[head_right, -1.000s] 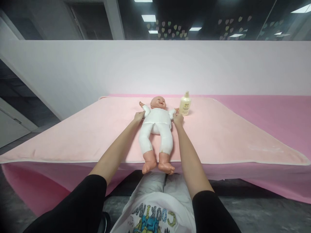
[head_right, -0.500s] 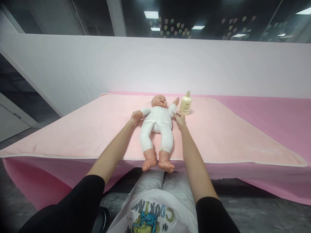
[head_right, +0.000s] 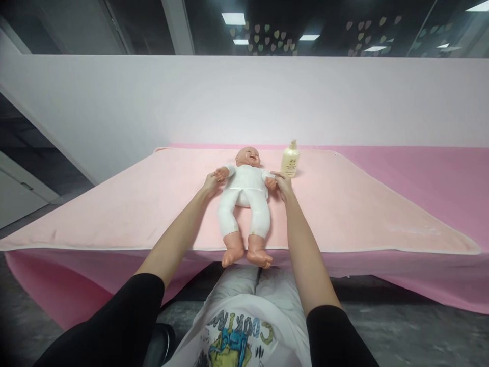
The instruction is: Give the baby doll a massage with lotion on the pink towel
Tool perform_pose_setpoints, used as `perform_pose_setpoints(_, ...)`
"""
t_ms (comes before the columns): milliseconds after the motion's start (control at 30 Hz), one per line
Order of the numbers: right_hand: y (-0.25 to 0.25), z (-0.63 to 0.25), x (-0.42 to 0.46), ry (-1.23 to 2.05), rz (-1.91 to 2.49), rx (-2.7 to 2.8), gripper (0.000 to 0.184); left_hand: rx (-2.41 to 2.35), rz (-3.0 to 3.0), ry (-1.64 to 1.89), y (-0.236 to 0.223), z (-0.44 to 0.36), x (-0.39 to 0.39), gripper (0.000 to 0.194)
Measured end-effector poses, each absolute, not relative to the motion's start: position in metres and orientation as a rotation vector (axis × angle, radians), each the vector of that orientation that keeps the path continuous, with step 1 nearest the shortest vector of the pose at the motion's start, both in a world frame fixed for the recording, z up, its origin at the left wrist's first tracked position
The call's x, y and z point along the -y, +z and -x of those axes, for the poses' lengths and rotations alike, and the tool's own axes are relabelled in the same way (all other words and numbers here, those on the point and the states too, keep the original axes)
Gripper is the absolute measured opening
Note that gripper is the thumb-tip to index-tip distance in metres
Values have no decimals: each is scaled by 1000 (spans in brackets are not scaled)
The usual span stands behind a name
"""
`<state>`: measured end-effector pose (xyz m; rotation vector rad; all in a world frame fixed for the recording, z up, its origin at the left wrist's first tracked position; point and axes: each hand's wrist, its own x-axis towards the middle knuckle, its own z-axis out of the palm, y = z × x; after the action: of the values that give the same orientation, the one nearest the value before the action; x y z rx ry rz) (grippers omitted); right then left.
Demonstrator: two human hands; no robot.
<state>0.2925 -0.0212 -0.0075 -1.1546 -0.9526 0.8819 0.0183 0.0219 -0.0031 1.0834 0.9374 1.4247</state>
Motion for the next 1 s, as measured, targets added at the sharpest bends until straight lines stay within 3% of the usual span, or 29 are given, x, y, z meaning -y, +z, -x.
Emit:
perform_pose_setpoints(100,-5,-293,19,990,1073,982,26,-892,-1165,1401,-4,-20,-23,32)
perform_pose_setpoints(333,-13,-286,8,834,1182,1098,14,-1172,-1238,1407,-10,-28,-40,34)
perform_pose_setpoints(633,-18,-286,0,522,1479,1242,26,-1462,-1437,1373,-14,-31,-50,43)
perform_pose_setpoints(1000,-26,-289,-11,546,1521,1167,23,-1524,-1403,1349,-10,-31,-48,36)
